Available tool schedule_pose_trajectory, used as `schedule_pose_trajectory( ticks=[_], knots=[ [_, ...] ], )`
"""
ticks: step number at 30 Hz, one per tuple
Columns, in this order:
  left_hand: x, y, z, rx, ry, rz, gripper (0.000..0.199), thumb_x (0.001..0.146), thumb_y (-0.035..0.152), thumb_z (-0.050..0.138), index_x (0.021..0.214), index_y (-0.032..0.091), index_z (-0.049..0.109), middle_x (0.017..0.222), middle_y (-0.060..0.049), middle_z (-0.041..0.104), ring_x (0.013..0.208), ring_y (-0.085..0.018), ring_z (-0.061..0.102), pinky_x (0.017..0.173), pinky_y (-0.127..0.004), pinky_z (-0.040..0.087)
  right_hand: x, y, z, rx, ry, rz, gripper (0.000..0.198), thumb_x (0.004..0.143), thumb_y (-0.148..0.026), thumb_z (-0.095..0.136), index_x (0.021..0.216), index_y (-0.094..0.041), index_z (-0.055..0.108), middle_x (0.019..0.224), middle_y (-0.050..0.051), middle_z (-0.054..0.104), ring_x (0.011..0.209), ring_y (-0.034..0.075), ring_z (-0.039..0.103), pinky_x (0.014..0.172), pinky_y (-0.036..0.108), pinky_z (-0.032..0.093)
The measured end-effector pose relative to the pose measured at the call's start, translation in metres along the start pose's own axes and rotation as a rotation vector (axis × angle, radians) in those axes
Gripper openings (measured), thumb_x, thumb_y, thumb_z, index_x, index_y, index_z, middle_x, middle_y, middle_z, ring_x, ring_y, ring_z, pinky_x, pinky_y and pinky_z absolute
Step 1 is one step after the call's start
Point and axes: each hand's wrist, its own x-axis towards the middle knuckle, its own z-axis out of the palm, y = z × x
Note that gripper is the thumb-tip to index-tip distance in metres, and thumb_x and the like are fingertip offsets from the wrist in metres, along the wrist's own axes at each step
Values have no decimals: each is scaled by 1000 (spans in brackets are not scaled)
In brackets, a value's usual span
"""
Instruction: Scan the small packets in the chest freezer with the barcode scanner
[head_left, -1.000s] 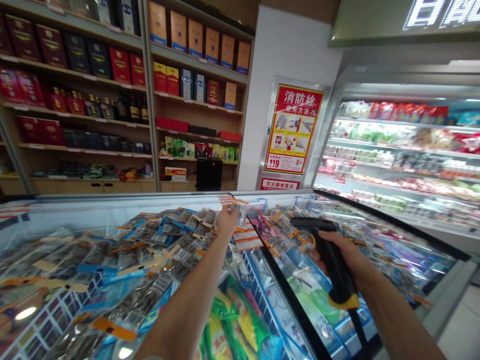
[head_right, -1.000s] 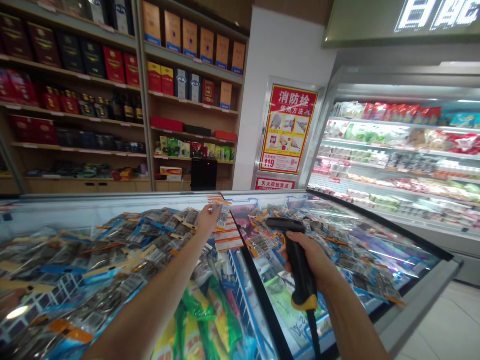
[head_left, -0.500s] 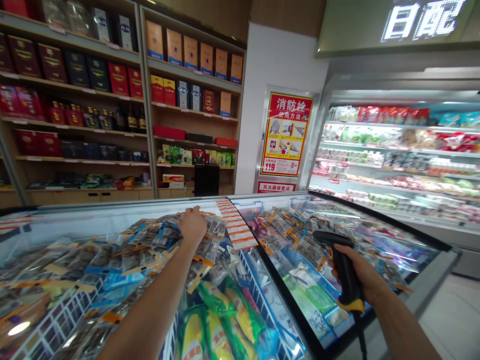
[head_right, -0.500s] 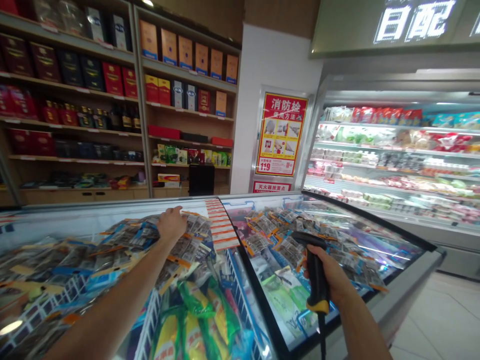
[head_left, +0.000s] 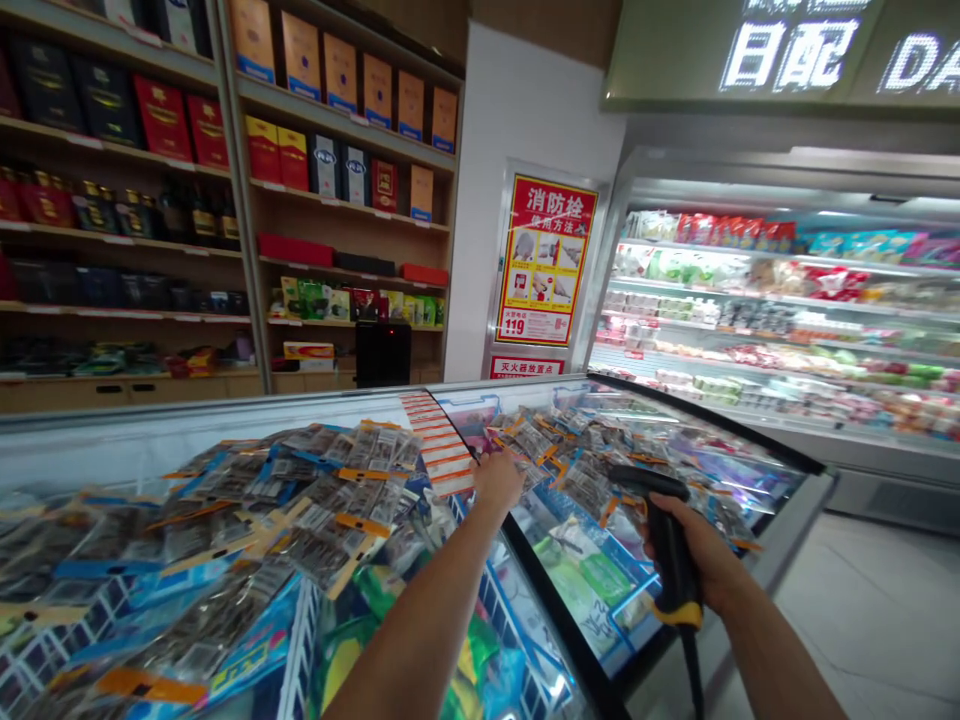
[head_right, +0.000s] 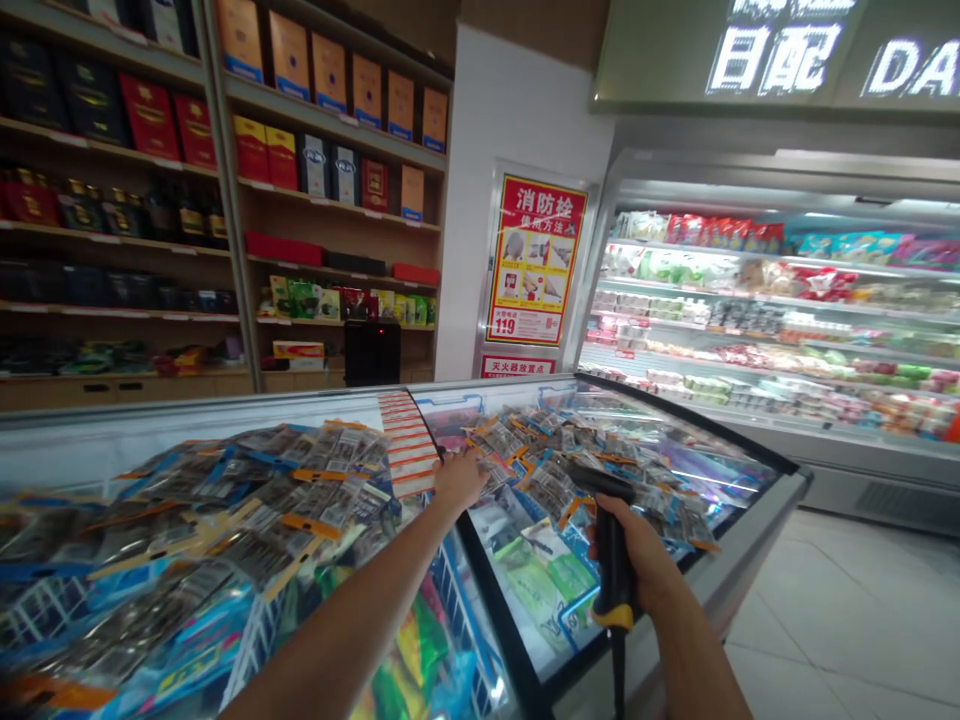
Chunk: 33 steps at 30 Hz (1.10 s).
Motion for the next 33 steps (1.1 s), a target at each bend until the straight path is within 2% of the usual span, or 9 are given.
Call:
schedule_pose_trajectory(
  ticks=[2, 5, 8, 13, 16, 20, 26, 29, 33],
  knots=[
    [2, -2, 11, -65, 16, -25, 19, 58, 27, 64, 74, 16, 60, 81, -15, 61, 90, -32, 53, 83, -44, 29, 1, 1, -2, 5, -9, -9, 18, 71, -30, 55, 62, -15, 51, 43, 0, 56, 35, 10, 51, 33, 18, 39],
    [8, -8, 14, -167, 6, -78, 16, 54, 24, 67, 66, 17, 58, 78, -13, 62, 87, -30, 55, 82, -42, 30, 2, 2, -4, 1, 0, -1, 18, 72, -30, 54, 62, -15, 52, 43, 1, 56, 35, 10, 51, 32, 18, 39],
    [16, -16, 7, -305, 0, -167, 15, 54, 20, 64, 67, 18, 56, 80, -11, 62, 86, -28, 56, 77, -38, 34, 0, 2, -2, -9, 28, 5, 18, 71, -30, 55, 61, -16, 52, 43, 1, 56, 35, 11, 51, 31, 18, 38],
    [31, -41, -12, -600, 112, -326, 11, 61, 24, 59, 69, 18, 55, 76, -8, 61, 75, -23, 57, 66, -30, 37, -9, -2, 9, -7, 60, 24, 16, 70, -30, 56, 63, -16, 52, 42, 0, 55, 33, 10, 50, 30, 19, 39],
    [37, -63, -25, -730, 145, -351, 10, 64, 27, 57, 68, 18, 54, 70, -5, 60, 66, -18, 56, 61, -27, 38, -12, -1, 25, -3, -8, 13, 17, 71, -32, 56, 66, -16, 52, 44, -1, 56, 34, 10, 51, 31, 18, 39],
    [38, -89, -42, -903, 151, -395, 11, 64, 25, 57, 70, 17, 53, 64, -2, 58, 58, -14, 54, 54, -25, 40, -14, 7, 63, -30, -156, -6, 20, 72, -34, 53, 68, -15, 53, 45, 0, 56, 33, 10, 51, 30, 17, 37],
    [36, -106, -52, -1150, 186, -513, 15, 62, 23, 58, 74, 16, 52, 63, 1, 58, 53, -12, 55, 53, -25, 43, -22, 12, 121, -147, -347, 25, 23, 74, -35, 48, 66, -14, 52, 43, 1, 56, 31, 11, 50, 29, 18, 35],
    [37, -108, -51, -1282, 204, -496, 20, 57, 22, 62, 72, 15, 52, 62, 1, 59, 55, -12, 56, 57, -26, 45, -24, 5, 131, -192, -373, 71, 23, 74, -35, 46, 65, -14, 52, 41, 2, 56, 29, 11, 49, 28, 18, 35],
    [38, -110, -50, -1329, 186, -469, 24, 53, 23, 64, 72, 14, 53, 62, 0, 60, 56, -13, 56, 58, -28, 45, -23, -6, 134, -246, -381, 66, 25, 75, -35, 45, 62, -14, 51, 40, 2, 55, 29, 10, 48, 29, 18, 35]
  ],
)
